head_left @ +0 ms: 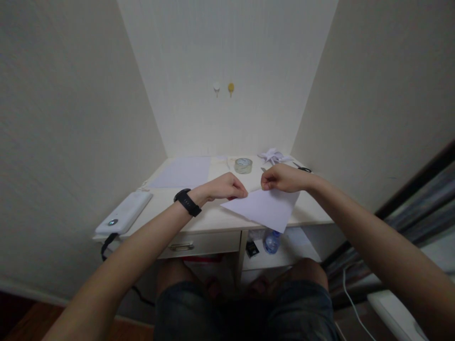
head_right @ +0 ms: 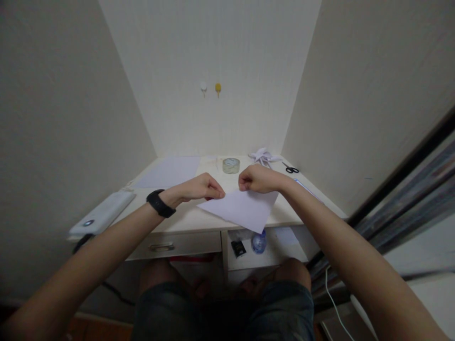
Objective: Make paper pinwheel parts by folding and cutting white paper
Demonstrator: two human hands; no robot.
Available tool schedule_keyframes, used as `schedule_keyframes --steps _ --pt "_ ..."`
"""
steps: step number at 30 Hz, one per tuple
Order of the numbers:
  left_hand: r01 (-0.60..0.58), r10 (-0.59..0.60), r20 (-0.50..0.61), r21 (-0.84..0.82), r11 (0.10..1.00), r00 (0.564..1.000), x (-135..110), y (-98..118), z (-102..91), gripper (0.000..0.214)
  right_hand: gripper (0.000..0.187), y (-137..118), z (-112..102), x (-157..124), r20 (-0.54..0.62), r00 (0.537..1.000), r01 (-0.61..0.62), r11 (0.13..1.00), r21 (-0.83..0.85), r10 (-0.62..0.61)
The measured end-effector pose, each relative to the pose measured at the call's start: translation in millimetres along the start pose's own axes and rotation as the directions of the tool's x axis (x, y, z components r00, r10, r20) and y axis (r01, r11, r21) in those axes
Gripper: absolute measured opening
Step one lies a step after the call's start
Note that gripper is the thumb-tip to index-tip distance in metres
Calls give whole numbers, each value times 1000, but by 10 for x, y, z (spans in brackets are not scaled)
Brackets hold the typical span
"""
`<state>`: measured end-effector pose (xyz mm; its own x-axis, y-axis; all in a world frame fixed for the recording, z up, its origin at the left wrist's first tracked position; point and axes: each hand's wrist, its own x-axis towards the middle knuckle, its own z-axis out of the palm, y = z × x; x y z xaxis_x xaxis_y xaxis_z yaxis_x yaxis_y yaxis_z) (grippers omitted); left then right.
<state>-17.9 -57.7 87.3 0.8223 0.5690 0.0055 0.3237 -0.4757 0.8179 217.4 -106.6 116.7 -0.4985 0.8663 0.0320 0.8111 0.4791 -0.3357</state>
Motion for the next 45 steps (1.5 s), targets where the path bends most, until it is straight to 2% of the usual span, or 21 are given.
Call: schedule_keyframes --steps 8,12,16,18,19,22,23,25,27,31,36,40,45 --pt "28 -29 -2 -44 999 1000 -211 -213 -2 23 14 46 22 -68 63 998 -33 998 49 30" --pt "139 -139 13 -146 979 990 -333 -301 3 23 14 144 40 -114 58 998 -29 998 55 26" --pt "243 -236 60 -220 945 970 -480 -432 -119 33 15 293 32 -169 63 998 -33 996 82 28" --pt "261 -259 36 -178 949 965 -520 -461 -206 35 14 332 30 -178 76 997 -41 995 95 33" --pt "259 -263 -10 -137 956 965 -523 -456 -239 35 13 338 33 -174 79 996 -47 994 99 40" --pt "211 -205 -197 6 978 959 -457 -357 -244 35 13 310 64 -125 81 996 -51 990 128 41" --pt "181 -161 -226 70 981 961 -413 -307 -211 35 14 293 81 -99 80 996 -44 988 145 33" --pt "56 -18 -165 232 971 986 -305 -215 -112 31 15 256 119 -43 80 997 -29 984 175 15" --pt "-9 41 -104 293 956 994 -189 -160 0 28 15 220 155 7 75 997 -23 982 189 8" --pt "21 8 -118 243 970 993 -12 -172 163 21 15 126 216 83 108 994 -34 984 174 15" --pt "4 31 -134 253 968 990 59 -196 213 19 19 -13 301 202 145 989 -31 982 184 4" --pt "-16 40 -110 214 977 993 45 -189 174 21 20 -9 317 248 159 987 -54 954 296 7" --pt "1 18 -87 214 977 996 2 -207 129 18 15 81 337 167 203 977 -151 867 474 59"
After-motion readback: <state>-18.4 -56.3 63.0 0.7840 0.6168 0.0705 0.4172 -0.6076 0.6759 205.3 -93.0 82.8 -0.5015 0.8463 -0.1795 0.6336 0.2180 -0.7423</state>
